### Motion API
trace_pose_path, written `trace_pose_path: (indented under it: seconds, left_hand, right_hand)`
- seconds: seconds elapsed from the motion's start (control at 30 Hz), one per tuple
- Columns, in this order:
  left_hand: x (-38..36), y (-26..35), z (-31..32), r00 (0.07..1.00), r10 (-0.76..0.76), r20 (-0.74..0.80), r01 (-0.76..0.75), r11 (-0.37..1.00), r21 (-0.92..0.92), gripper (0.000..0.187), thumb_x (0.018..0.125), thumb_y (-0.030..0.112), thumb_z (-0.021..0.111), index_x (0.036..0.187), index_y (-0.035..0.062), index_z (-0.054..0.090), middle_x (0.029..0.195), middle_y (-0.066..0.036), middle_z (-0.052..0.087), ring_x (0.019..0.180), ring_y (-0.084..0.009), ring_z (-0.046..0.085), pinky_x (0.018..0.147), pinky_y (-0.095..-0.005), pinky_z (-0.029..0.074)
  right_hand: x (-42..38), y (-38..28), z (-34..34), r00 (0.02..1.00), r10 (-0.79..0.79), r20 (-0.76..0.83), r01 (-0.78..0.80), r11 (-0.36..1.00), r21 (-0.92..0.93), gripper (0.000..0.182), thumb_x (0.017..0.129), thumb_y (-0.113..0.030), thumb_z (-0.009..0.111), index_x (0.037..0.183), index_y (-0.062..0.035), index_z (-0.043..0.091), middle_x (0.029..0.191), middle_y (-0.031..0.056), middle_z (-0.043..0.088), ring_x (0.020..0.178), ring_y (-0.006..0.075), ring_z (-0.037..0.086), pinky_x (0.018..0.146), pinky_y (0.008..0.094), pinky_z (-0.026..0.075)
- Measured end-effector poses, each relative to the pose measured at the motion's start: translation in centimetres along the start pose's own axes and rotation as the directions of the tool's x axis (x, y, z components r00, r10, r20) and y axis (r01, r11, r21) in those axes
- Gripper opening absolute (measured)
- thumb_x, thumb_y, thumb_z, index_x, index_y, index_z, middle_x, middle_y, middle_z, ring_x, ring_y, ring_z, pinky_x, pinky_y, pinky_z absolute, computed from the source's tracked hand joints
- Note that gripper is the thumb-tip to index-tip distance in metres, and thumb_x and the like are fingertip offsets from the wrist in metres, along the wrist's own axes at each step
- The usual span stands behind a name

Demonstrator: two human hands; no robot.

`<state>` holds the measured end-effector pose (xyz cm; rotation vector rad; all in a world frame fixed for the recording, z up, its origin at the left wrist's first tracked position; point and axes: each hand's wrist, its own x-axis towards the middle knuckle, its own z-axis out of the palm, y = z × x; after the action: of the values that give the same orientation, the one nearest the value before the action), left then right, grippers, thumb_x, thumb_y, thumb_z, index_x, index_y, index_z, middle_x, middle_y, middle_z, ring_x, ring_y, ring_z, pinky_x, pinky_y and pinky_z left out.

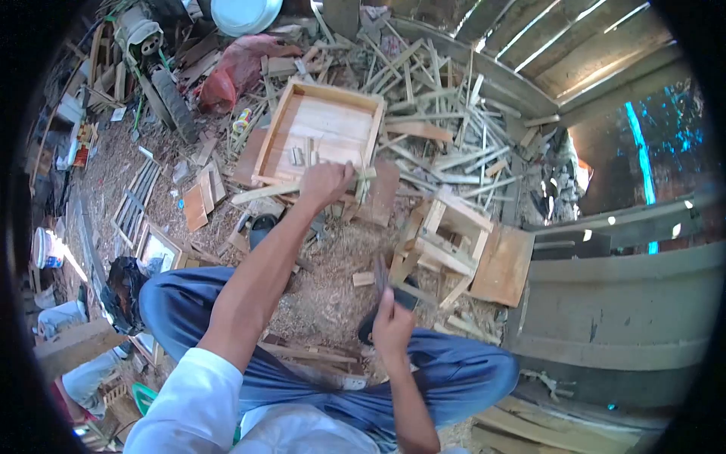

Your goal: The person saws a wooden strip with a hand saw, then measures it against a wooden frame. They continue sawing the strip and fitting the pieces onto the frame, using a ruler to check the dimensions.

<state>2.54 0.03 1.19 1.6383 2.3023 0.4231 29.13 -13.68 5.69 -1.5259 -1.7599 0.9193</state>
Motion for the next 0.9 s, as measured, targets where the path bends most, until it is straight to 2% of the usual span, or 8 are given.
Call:
trace_pose_path:
  seconds: [0.2,0.37,0.47,0.53,0.63,0.7,0.8,0.9]
  left_hand:
    - [0.3,0.4,0.1,0.999,0.004,-0.046,-0.004,1.0,0.001,0.06,0.097,0.04,0.035,0.068,0.0019,0.07,0.067,-0.022,0.065,0.064,-0.0388,0.066,0.066,-0.0481,0.054]
    - [0.5,0.3,0.5,0.99,0.031,-0.138,-0.032,0.999,-0.007,0.059,0.098,0.039,0.037,0.064,0.002,0.068,0.061,-0.023,0.062,0.057,-0.04,0.064,0.059,-0.0496,0.053]
    - [-0.1,0.7,0.7,0.989,0.045,-0.144,-0.043,0.999,0.013,0.058,0.098,0.038,0.038,0.063,0.003,0.068,0.057,-0.022,0.061,0.052,-0.0375,0.063,0.055,-0.0481,0.052]
    - [-0.1,0.6,0.6,0.99,0.043,-0.135,-0.041,0.999,0.017,0.058,0.098,0.038,0.038,0.063,0.0031,0.068,0.056,-0.022,0.061,0.052,-0.0374,0.062,0.054,-0.0485,0.052]
    - [0.2,0.3,0.8,0.989,0.061,-0.134,-0.058,0.998,0.032,0.059,0.098,0.039,0.037,0.063,0.0036,0.068,0.057,-0.022,0.061,0.052,-0.0377,0.062,0.054,-0.0484,0.052]
    - [0.3,0.3,1.1,0.989,0.051,-0.141,-0.047,0.998,0.031,0.059,0.098,0.04,0.037,0.063,0.0039,0.068,0.057,-0.021,0.061,0.052,-0.0378,0.062,0.053,-0.0483,0.052]
    - [0.0,0.0,1.4,0.99,-0.022,-0.136,0.028,0.999,0.045,0.058,0.098,0.039,0.037,0.064,0.0045,0.068,0.057,-0.021,0.061,0.052,-0.0381,0.062,0.053,-0.0484,0.052]
    - [-0.3,0.6,1.3,0.991,-0.027,-0.131,0.028,1.0,0.006,0.057,0.098,0.039,0.037,0.064,0.0043,0.068,0.056,-0.02,0.061,0.052,-0.038,0.063,0.054,-0.0483,0.052]
  right_hand:
    - [9.9,-4.1,4.4,0.998,0.025,0.061,-0.02,0.996,-0.085,0.064,0.101,-0.043,0.042,0.07,0.0114,0.056,0.05,0.0213,0.047,0.045,0.0267,0.05,0.05,0.0435,0.037]
    - [0.1,-0.2,-0.2,0.99,0.131,0.042,-0.132,0.991,0.005,0.057,0.1,-0.034,0.048,0.065,0.01,0.058,0.049,0.0217,0.048,0.043,0.0276,0.05,0.05,0.0437,0.038]
    - [4.2,-0.6,2.7,0.996,0.084,0.01,-0.084,0.996,-0.017,0.057,0.1,-0.035,0.047,0.066,0.0096,0.058,0.048,0.0188,0.048,0.044,0.0251,0.051,0.049,0.0426,0.038]
    - [9.0,-2.9,4.7,0.99,0.123,0.073,-0.109,0.979,-0.174,0.044,0.098,-0.03,0.052,0.077,0.0074,0.065,0.057,0.0242,0.055,0.051,0.0379,0.057,0.051,0.0452,0.041]
    - [8.6,-3.5,4.1,0.992,0.079,0.098,-0.071,0.994,-0.083,0.044,0.097,-0.03,0.052,0.079,0.0073,0.066,0.057,0.0237,0.055,0.051,0.0372,0.058,0.053,0.0451,0.042]
    - [3.7,-0.6,2.2,1.0,0.002,0.011,-0.002,0.998,-0.056,0.055,0.1,-0.033,0.046,0.067,0.0089,0.058,0.048,0.0165,0.048,0.046,0.023,0.054,0.049,0.0412,0.038]
    - [0.9,-0.8,-0.7,0.978,0.164,0.133,-0.159,0.986,-0.049,0.055,0.101,-0.033,0.045,0.067,0.0094,0.058,0.048,0.0171,0.047,0.045,0.0228,0.052,0.048,0.0415,0.038]
    - [6.6,-2.5,3.0,0.991,0.109,0.082,-0.099,0.988,-0.119,0.043,0.097,-0.028,0.052,0.074,0.006,0.066,0.053,0.0228,0.052,0.048,0.0372,0.057,0.05,0.043,0.041]
